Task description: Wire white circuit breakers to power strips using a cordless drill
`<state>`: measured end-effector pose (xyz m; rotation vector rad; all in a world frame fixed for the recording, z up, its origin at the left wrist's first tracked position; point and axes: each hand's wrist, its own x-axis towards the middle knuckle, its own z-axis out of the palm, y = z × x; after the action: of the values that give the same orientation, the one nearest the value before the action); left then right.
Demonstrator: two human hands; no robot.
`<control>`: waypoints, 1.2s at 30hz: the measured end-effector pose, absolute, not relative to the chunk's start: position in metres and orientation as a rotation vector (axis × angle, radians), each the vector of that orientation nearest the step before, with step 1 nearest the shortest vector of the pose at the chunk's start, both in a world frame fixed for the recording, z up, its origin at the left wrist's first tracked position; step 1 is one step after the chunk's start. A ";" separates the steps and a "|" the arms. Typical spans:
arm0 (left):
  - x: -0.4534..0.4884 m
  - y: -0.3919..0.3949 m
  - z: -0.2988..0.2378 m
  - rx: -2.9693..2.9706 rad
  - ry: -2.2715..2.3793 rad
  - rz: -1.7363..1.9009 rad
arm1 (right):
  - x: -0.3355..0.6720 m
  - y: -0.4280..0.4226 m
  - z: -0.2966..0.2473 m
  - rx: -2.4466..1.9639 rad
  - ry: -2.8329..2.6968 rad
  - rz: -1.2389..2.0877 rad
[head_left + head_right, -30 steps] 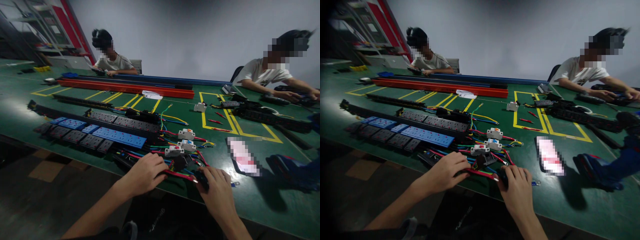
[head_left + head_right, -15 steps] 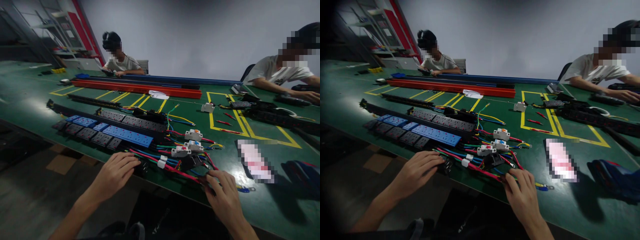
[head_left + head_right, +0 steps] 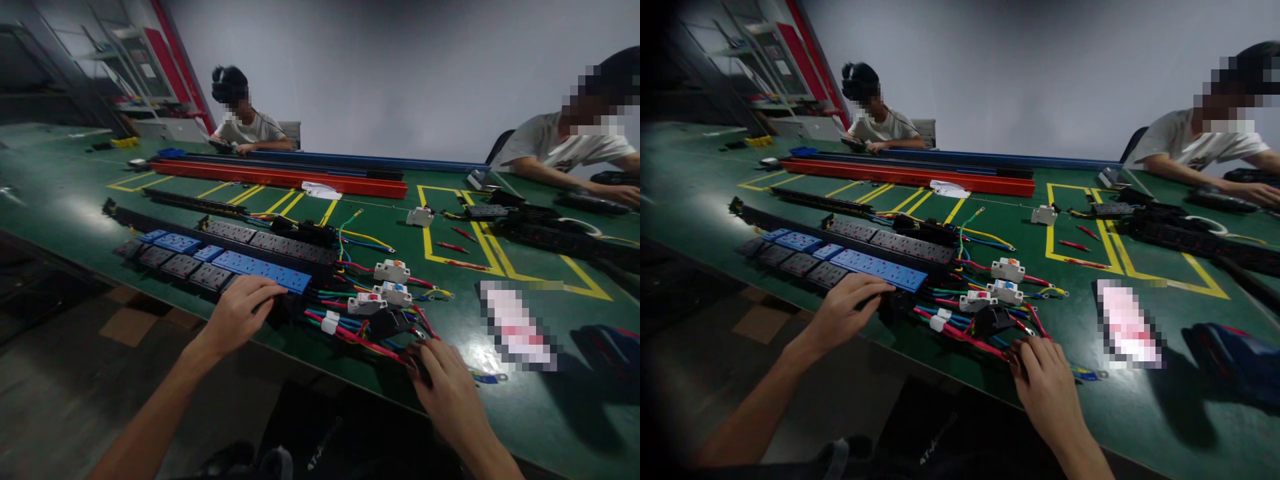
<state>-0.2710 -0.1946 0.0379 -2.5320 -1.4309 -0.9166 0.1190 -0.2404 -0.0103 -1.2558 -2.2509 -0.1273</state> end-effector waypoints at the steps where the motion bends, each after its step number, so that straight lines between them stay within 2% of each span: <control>1: -0.270 -0.189 0.042 -2.546 -1.471 -0.883 | 0.119 -0.241 -0.010 -1.257 -2.255 -0.126; 10: -0.270 -0.151 0.048 -2.608 -1.771 -0.907 | 0.119 -0.240 -0.011 -1.266 -2.264 -0.165; 22: -0.284 -0.157 0.029 -2.184 -2.151 -1.018 | 0.117 -0.239 -0.010 -1.209 -2.250 -0.183; 28: -0.288 -0.163 0.023 -2.178 -2.237 -1.202 | 0.116 -0.240 -0.012 -1.204 -2.246 -0.178; 32: -0.285 -0.179 0.030 -2.395 -2.056 -1.242 | 0.116 -0.239 -0.011 -1.218 -2.259 -0.171; 36: -0.274 -0.204 0.043 -2.769 -1.655 -0.890 | 0.117 -0.239 -0.012 -1.217 -2.265 -0.162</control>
<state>-0.2745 -0.2038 0.0427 -2.7694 -1.6546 -0.8900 0.1169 -0.2389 -0.0115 -1.2172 -2.2648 -0.1625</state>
